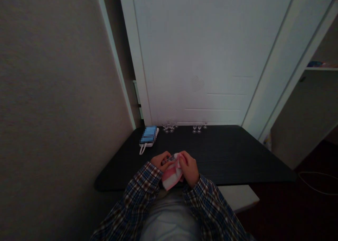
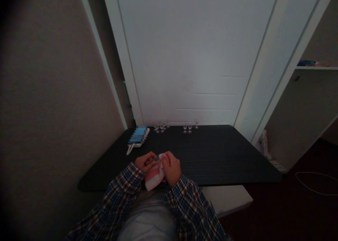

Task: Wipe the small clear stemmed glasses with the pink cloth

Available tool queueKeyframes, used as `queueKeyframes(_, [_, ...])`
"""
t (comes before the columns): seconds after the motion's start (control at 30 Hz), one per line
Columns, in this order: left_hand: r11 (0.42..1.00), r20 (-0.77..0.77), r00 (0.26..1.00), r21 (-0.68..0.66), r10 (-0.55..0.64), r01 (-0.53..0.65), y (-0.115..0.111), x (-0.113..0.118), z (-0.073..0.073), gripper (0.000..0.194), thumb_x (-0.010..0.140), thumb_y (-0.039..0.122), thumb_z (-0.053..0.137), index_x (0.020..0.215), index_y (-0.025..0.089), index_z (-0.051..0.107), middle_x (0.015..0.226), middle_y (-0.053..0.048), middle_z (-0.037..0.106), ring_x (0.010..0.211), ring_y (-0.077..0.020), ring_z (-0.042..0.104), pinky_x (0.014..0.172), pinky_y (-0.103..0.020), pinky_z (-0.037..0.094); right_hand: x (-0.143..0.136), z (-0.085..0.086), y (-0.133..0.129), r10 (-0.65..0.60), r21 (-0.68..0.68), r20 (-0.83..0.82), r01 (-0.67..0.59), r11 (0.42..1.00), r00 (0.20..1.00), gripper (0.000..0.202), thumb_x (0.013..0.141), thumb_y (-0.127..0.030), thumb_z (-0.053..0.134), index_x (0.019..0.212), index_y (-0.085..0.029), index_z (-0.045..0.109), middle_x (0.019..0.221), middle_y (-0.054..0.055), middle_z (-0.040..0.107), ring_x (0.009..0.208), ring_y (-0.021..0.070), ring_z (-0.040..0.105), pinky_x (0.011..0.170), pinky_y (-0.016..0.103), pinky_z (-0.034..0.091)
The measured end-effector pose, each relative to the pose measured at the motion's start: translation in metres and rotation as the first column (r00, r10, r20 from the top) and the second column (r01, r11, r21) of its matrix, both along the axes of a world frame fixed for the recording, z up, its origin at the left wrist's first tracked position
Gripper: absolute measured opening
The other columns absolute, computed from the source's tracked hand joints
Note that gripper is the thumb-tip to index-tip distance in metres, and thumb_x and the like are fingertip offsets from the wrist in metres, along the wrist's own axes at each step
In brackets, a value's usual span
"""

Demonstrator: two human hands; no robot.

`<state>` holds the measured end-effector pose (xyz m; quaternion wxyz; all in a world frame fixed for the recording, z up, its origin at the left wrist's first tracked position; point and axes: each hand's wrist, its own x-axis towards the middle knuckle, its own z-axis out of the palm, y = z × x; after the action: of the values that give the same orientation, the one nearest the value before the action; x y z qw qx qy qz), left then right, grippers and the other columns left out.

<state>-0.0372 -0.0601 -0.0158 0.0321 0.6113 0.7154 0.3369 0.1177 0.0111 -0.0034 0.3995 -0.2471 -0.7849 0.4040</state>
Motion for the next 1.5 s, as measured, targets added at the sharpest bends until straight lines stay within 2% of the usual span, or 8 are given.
queueKeyframes(0.2, [0.999,0.027,0.999,0.028,-0.042,0.041,0.0010,-0.0008,-0.0010,0.025,0.077,0.034,0.045,0.085,0.017,0.061,0.080,-0.003,0.062,0.070,-0.0125,0.053,0.065,-0.024,0.041,0.0015,0.0028,-0.0018,0.014,0.002,-0.017,-0.014,1.000,1.000,0.024,0.082,-0.030,0.035,0.080,-0.019,0.055,0.069,-0.002,0.056,0.065,0.0098,0.051,0.060,0.018,0.035])
queueKeyframes(0.4, [0.998,0.039,0.999,-0.046,0.036,-0.034,-0.0003,0.0013,0.0027,0.039,0.068,0.047,0.054,0.093,0.017,0.052,0.058,0.005,0.048,0.049,-0.0083,0.044,0.046,-0.019,0.034,0.0015,0.0039,-0.0015,0.015,0.004,-0.008,-0.015,1.000,1.000,0.023,0.081,-0.028,0.035,0.081,-0.019,0.056,0.070,-0.002,0.057,0.065,0.0098,0.051,0.062,0.019,0.035])
queueKeyframes(0.63, [0.999,-0.041,0.998,0.015,0.039,-0.039,-0.0010,-0.0003,0.0017,0.030,0.072,0.043,0.052,0.087,0.018,0.058,0.060,0.003,0.051,0.054,-0.0091,0.046,0.050,-0.020,0.035,0.0017,0.0037,-0.0015,0.023,0.004,-0.007,-0.023,1.000,1.000,0.024,0.082,-0.030,0.035,0.081,-0.019,0.056,0.070,-0.002,0.057,0.066,0.0099,0.051,0.061,0.019,0.035])
queueKeyframes(0.8, [0.999,-0.056,0.998,0.047,-0.008,0.010,-0.0002,-0.0027,-0.0020,0.028,0.075,0.039,0.049,0.087,0.016,0.060,0.075,-0.002,0.060,0.065,-0.0114,0.051,0.061,-0.022,0.039,0.0024,0.0036,-0.0016,0.025,0.002,-0.007,-0.025,1.000,1.000,0.025,0.082,-0.030,0.035,0.082,-0.019,0.057,0.071,-0.002,0.058,0.066,0.0095,0.051,0.062,0.019,0.036])
queueKeyframes(0.9, [1.000,-0.041,0.999,-0.003,-0.002,0.002,-0.0002,-0.0024,-0.0015,0.030,0.076,0.041,0.047,0.088,0.017,0.059,0.070,-0.001,0.058,0.061,-0.0107,0.050,0.057,-0.021,0.038,0.0023,0.0036,-0.0009,0.026,0.000,0.003,-0.026,1.000,1.000,0.025,0.082,-0.031,0.035,0.083,-0.019,0.057,0.072,-0.002,0.057,0.066,0.0092,0.051,0.062,0.019,0.035])
queueKeyframes(1.03, [0.999,-0.014,1.000,-0.052,-0.003,0.003,-0.0006,-0.0001,0.0022,0.037,0.069,0.044,0.054,0.094,0.017,0.054,0.062,0.003,0.051,0.054,-0.0087,0.046,0.050,-0.019,0.035,0.0013,0.0026,0.0002,0.024,-0.001,0.018,-0.024,1.000,1.000,0.025,0.082,-0.031,0.035,0.083,-0.019,0.056,0.070,-0.002,0.057,0.065,0.0090,0.050,0.061,0.018,0.034])
queueKeyframes(1.27, [1.000,-0.032,0.999,0.022,0.022,-0.022,-0.0008,0.0008,0.0012,0.032,0.071,0.042,0.053,0.090,0.016,0.055,0.059,0.004,0.048,0.052,-0.0077,0.043,0.050,-0.019,0.034,0.0005,0.0006,0.0009,0.023,0.019,0.032,-0.024,1.000,0.999,0.024,0.082,-0.030,0.035,0.082,-0.020,0.056,0.070,-0.003,0.057,0.065,0.0094,0.051,0.062,0.019,0.034])
queueKeyframes(1.5, [0.999,-0.029,0.998,-0.014,0.047,-0.048,-0.0007,0.0010,0.0014,0.033,0.071,0.045,0.052,0.087,0.017,0.059,0.058,0.003,0.050,0.052,-0.0082,0.045,0.051,-0.020,0.034,0.0017,0.0014,0.0009,0.022,0.020,0.037,-0.022,1.000,0.999,0.023,0.082,-0.029,0.035,0.082,-0.020,0.056,0.070,-0.003,0.057,0.065,0.0090,0.051,0.062,0.019,0.034])
